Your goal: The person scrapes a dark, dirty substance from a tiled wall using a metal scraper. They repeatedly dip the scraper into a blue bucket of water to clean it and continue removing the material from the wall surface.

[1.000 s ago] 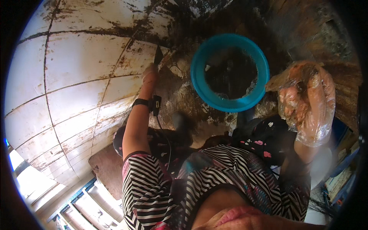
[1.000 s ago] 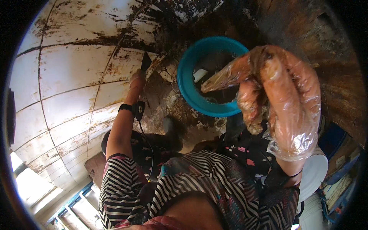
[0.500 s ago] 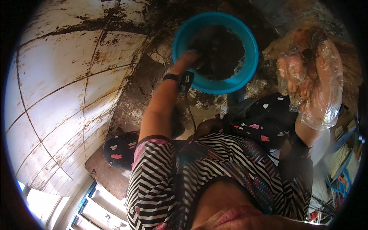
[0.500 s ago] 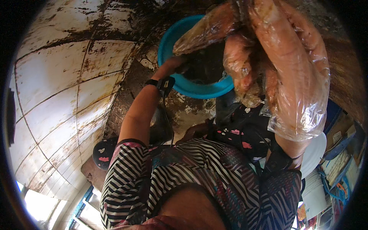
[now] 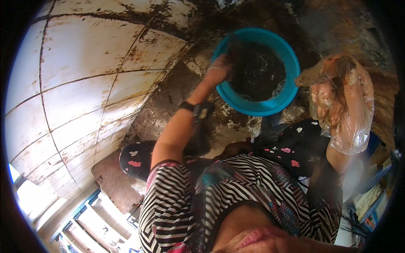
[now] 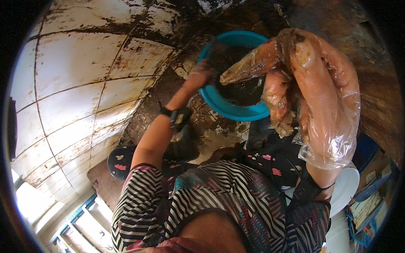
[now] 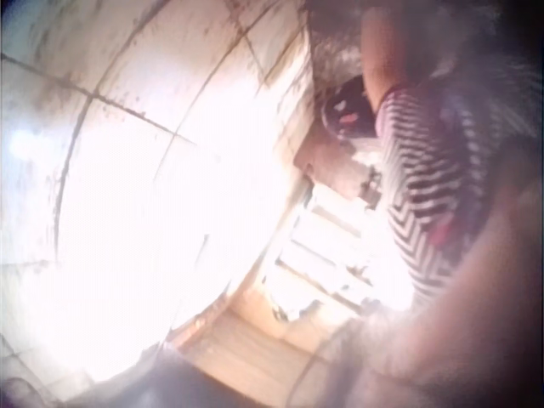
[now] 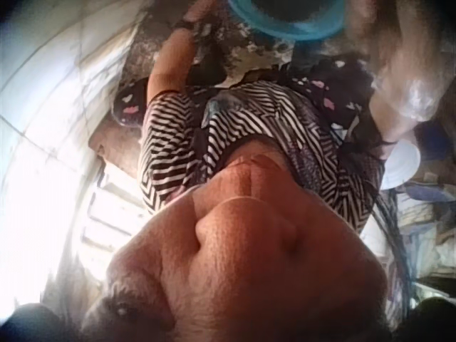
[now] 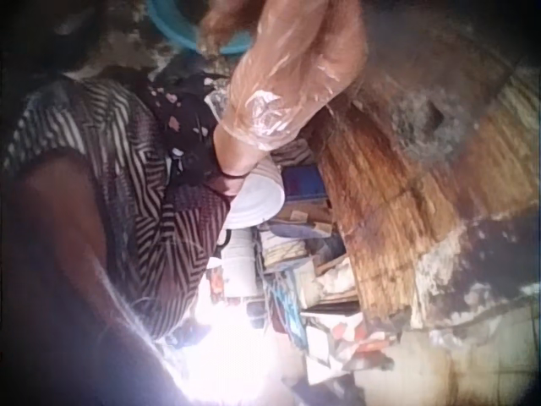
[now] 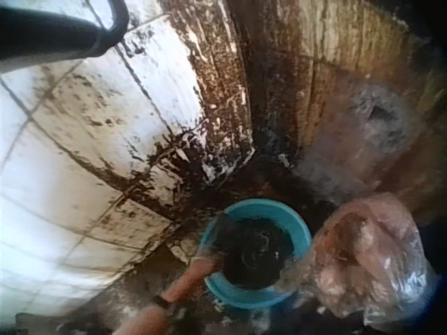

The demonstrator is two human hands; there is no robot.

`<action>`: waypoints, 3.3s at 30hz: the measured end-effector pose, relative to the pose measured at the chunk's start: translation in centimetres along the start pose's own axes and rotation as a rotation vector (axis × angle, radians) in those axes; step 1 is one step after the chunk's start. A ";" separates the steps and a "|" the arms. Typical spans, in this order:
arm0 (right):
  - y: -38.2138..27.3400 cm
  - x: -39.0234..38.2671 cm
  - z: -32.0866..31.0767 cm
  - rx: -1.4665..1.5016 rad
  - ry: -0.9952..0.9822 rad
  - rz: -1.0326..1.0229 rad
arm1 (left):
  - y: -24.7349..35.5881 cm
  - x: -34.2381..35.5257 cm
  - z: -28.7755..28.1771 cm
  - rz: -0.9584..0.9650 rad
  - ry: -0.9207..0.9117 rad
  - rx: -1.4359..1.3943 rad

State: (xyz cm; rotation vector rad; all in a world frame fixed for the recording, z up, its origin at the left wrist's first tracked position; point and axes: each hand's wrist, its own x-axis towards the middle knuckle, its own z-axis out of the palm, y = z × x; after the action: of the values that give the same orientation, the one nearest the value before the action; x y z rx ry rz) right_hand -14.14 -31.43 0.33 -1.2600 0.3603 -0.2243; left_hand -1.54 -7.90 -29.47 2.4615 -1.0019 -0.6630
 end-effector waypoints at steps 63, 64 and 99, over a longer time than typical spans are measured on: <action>-0.1 -0.2 0.5 -0.011 -0.150 0.107 | -6.5 2.2 -11.0 0.062 0.907 0.575; -0.1 -0.1 0.6 0.015 -0.201 0.113 | -6.4 1.3 -10.9 -0.081 0.933 0.281; 0.2 -0.5 1.6 0.014 -0.214 0.111 | -3.1 8.0 -13.3 -0.257 0.735 -0.692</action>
State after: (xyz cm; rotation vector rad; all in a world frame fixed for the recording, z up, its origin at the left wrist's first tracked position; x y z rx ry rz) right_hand -14.02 -29.77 0.58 -1.2334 0.2426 0.0035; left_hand 12.65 -9.25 -22.54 1.9435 -0.1278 -0.0932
